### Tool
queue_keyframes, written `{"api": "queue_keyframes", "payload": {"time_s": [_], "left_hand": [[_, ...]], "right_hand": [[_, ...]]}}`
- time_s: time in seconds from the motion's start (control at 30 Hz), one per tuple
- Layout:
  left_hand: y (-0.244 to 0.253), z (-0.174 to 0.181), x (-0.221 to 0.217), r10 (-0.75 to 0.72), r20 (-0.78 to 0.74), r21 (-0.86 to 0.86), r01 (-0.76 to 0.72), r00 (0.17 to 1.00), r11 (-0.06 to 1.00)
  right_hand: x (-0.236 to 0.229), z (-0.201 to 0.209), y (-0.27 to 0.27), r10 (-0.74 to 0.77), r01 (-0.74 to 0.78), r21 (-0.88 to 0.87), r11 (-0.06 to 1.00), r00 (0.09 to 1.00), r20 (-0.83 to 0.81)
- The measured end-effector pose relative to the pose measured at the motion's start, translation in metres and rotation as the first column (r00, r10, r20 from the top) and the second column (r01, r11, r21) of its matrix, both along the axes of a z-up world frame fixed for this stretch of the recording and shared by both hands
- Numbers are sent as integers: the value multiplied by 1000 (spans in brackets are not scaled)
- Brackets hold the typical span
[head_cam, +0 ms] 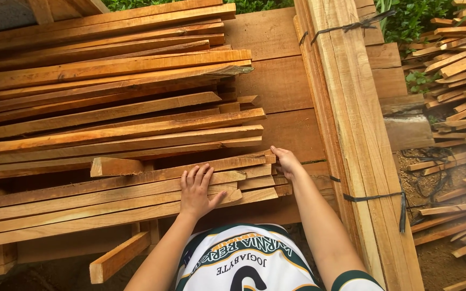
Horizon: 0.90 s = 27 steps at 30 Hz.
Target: The person repeatedly picks up thin wooden planks from a pile and places them onto a lower stack. The hands align each plank before setting it down, continuing the process throughout the clip.
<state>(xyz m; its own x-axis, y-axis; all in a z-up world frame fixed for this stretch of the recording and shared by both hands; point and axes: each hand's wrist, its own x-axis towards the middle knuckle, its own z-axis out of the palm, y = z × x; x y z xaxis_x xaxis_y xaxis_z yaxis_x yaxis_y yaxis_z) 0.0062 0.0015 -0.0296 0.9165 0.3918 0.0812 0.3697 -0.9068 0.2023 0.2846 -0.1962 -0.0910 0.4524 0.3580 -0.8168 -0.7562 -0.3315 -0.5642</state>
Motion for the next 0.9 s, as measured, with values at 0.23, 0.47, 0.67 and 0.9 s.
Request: {"api": "queue_keyframes", "payload": {"time_s": [0.23, 0.47, 0.67, 0.9], "left_hand": [[-10, 4, 14, 10, -20, 20, -9, 1000, 1000], [-18, 4, 33, -30, -7, -46, 30, 1000, 998], [-22, 1, 35, -41, -23, -60, 39, 999, 997], [-18, 5, 38, -22, 0, -66, 22, 1000, 998]], "right_hand": [[3, -100, -21, -82, 78, 91, 993, 996, 37], [13, -114, -29, -171, 169, 27, 985, 965, 199], [-1, -37, -39, -89, 93, -12, 996, 973, 213], [-43, -33, -58, 19, -94, 228, 969, 950, 311]]}}
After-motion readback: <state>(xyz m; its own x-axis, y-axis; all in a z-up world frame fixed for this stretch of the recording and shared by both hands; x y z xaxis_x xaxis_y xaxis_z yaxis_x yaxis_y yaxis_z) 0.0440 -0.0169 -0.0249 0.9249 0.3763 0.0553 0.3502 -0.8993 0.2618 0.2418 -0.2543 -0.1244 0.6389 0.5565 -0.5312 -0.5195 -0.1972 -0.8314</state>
